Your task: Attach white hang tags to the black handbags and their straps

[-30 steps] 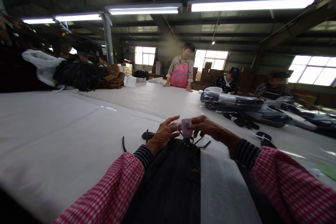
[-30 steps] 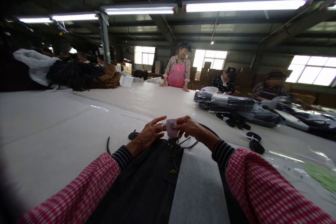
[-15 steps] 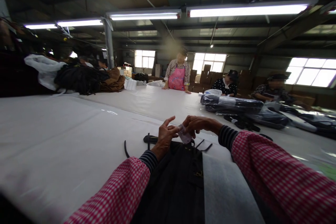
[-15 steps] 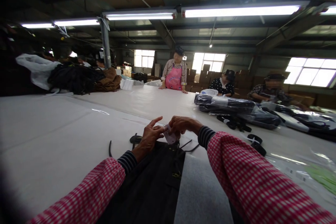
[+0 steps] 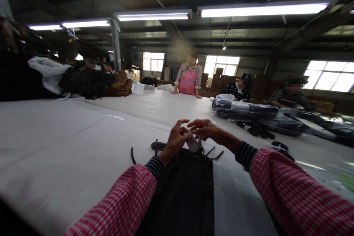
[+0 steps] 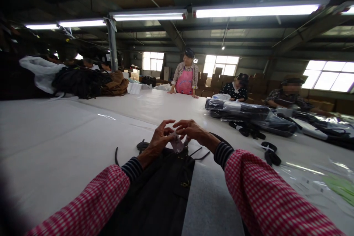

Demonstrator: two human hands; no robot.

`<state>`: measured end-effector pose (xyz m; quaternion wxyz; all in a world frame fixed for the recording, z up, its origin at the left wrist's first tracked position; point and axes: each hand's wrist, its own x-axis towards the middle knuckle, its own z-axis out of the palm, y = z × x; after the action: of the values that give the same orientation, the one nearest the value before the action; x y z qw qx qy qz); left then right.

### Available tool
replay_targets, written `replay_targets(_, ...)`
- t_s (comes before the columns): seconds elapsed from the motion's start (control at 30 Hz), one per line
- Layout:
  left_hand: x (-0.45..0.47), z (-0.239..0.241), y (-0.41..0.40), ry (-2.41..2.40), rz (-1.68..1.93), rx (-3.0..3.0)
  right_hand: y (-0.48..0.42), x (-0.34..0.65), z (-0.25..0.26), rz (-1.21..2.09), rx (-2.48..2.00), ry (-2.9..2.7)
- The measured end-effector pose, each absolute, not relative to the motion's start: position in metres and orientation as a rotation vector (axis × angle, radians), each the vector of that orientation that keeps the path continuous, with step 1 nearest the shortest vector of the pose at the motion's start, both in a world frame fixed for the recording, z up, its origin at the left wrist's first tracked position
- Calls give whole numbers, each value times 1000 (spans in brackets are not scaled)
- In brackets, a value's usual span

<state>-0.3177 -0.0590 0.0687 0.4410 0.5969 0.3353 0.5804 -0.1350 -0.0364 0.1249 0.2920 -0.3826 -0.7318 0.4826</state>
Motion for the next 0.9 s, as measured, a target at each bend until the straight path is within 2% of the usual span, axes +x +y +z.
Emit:
replay_targets(0.33,-318,71,-59,918,1358,1426,-28,-139,107,967,-1011,-1867)
replay_targets(0.57,-319,79,-55,914,1580,1363,-57,-104,113,1187,-1210,-2081)
replay_targets(0.77,-308,114,-87,787,1617,1657,-70,-122,128,1177,-980,-1965)
replay_targets(0.9,-308,111,-92,932,1603,1739,-65,-126,126,1173,-988,-1821)
